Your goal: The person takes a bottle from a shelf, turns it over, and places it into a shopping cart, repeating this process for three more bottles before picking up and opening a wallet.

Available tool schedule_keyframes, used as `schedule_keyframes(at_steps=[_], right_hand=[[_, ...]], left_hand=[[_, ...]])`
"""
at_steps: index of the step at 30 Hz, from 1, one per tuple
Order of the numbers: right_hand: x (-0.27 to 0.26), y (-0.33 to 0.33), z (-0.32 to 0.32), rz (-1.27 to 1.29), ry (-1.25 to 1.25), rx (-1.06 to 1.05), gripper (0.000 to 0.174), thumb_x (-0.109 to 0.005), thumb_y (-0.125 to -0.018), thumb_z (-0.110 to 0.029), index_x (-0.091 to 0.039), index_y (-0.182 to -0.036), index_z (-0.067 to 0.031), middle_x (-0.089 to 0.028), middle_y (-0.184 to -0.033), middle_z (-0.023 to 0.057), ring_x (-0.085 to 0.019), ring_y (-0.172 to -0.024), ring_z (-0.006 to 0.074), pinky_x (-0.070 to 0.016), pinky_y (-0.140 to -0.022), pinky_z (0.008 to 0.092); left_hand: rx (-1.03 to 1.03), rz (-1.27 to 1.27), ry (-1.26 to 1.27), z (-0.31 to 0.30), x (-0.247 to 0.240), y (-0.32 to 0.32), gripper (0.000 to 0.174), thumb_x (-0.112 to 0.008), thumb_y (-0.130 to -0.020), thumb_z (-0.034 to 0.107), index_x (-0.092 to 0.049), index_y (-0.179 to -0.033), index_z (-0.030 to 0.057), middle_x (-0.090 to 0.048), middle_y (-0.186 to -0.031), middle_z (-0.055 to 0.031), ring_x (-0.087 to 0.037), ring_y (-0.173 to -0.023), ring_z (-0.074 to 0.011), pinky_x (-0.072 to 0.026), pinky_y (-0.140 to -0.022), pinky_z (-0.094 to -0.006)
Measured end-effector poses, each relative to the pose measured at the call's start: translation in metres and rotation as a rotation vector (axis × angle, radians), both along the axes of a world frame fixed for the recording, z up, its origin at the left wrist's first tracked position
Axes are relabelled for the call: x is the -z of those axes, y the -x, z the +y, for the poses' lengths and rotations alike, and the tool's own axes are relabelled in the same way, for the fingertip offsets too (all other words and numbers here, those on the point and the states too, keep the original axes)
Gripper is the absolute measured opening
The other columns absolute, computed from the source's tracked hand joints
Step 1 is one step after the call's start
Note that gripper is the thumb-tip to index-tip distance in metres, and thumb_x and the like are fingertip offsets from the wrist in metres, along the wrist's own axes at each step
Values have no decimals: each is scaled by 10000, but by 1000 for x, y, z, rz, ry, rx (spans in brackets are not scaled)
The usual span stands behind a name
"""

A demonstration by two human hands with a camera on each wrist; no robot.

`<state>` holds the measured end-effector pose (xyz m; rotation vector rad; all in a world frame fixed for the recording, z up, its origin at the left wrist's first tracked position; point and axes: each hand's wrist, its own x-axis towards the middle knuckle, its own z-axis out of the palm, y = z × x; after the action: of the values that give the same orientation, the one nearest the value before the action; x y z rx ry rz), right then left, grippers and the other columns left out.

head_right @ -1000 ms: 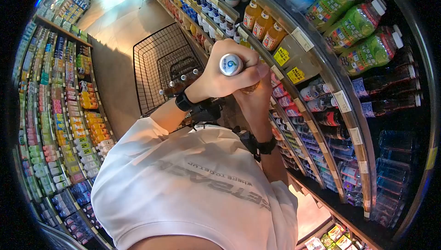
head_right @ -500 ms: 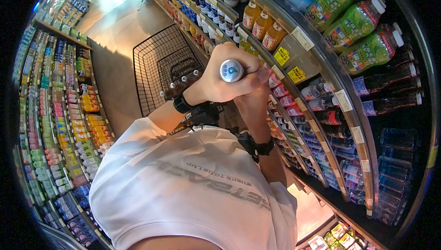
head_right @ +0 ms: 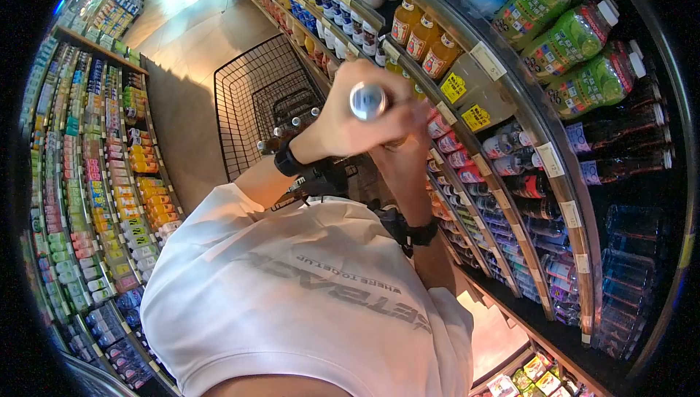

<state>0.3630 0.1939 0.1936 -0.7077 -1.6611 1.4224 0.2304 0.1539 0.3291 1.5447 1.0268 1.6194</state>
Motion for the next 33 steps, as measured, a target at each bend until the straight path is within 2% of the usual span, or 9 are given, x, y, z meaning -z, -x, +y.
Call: schedule_keyframes(at_steps=[5, 6, 9, 12, 15, 16, 22, 28, 33], right_hand=[[-26, -13, -6, -112, 39, -68, 668, -906, -813, -230, -520, -1311, -10, -680, -1195, 119, -680, -1058, 178, -543, -943, 334], [-27, -16, -8, -105, 49, -40, 654, -897, -827, -217, -516, -1310, 4, -681, -1185, 122, -681, -1055, 173, -544, -938, 322], [-28, -25, -10, 48, 171, -57, 605, -851, -879, -214, -510, -1320, 20, -671, -1196, 127, -680, -1063, 157, -560, -905, 309], [-25, -38, -11, 29, 278, -68, 528, -698, -990, -397, -545, -1293, 7, -703, -1028, 125, -693, -836, 124, -564, -693, 248], [-12, -54, -1, 173, 510, -456, 658, -474, -1030, -615, -599, -1221, 3, -688, -794, 111, -601, -565, 111, -454, -474, 227], [-15, -50, -8, 171, 518, -383, 797, -296, -1022, -711, -637, -1143, -1, -638, -641, 104, -476, -424, 106, -324, -386, 229], [-10, -51, -2, 314, 580, -545, 872, -223, -1007, -758, -609, -1212, -3, -646, -671, 130, -502, -452, 104, -345, -396, 225], [-20, -30, -15, 119, 329, -208, 558, -517, -1051, -537, -550, -1287, -33, -670, -869, 82, -549, -549, 94, -397, -444, 216], [-14, -26, -10, -4, 371, -522, 627, -770, -914, -469, -544, -1306, -35, -681, -921, 56, -535, -575, 64, -399, -467, 209]], left_hand=[[-72, -583, 182, 18, 8, 22, 289, -717, -958, 259, -670, -787, 31, -529, -564, 15, -476, -472, -87, -426, -491, -270], [-105, -634, 220, 19, 6, 27, 381, -675, -996, 234, -490, -691, 101, -501, -583, -1, -459, -519, -118, -487, -608, -316], [25, -809, 196, 28, 19, 39, 281, -655, -1004, 223, -537, -790, 84, -567, -700, -23, -522, -635, -131, -510, -718, -334], [124, -769, 170, 27, 16, 34, 235, -570, -1036, 238, -624, -1090, 16, -633, -865, -66, -624, -831, -182, -528, -875, -375], [260, -722, 181, 26, 14, 32, 354, -504, -1055, 220, -575, -1295, -31, -666, -953, -112, -678, -957, -252, -517, -983, -425], [292, -729, 166, 24, 12, 29, 364, -503, -1058, 217, -559, -1317, -33, -672, -970, -120, -683, -975, -264, -513, -995, -432], [259, -555, 48, 13, 9, 21, 394, -503, -1096, 238, -517, -1393, -21, -701, -1085, -157, -701, -1090, -302, -506, -1028, -429], [-31, -258, -22, -6, 12, 32, 295, -619, -1057, 175, -586, -1280, -16, -751, -1034, -124, -733, -1012, -212, -558, -926, -339], [-207, -176, 118, -39, 15, 39, 268, -712, -994, 128, -618, -1183, -37, -743, -998, -83, -709, -949, -120, -567, -836, -264]])
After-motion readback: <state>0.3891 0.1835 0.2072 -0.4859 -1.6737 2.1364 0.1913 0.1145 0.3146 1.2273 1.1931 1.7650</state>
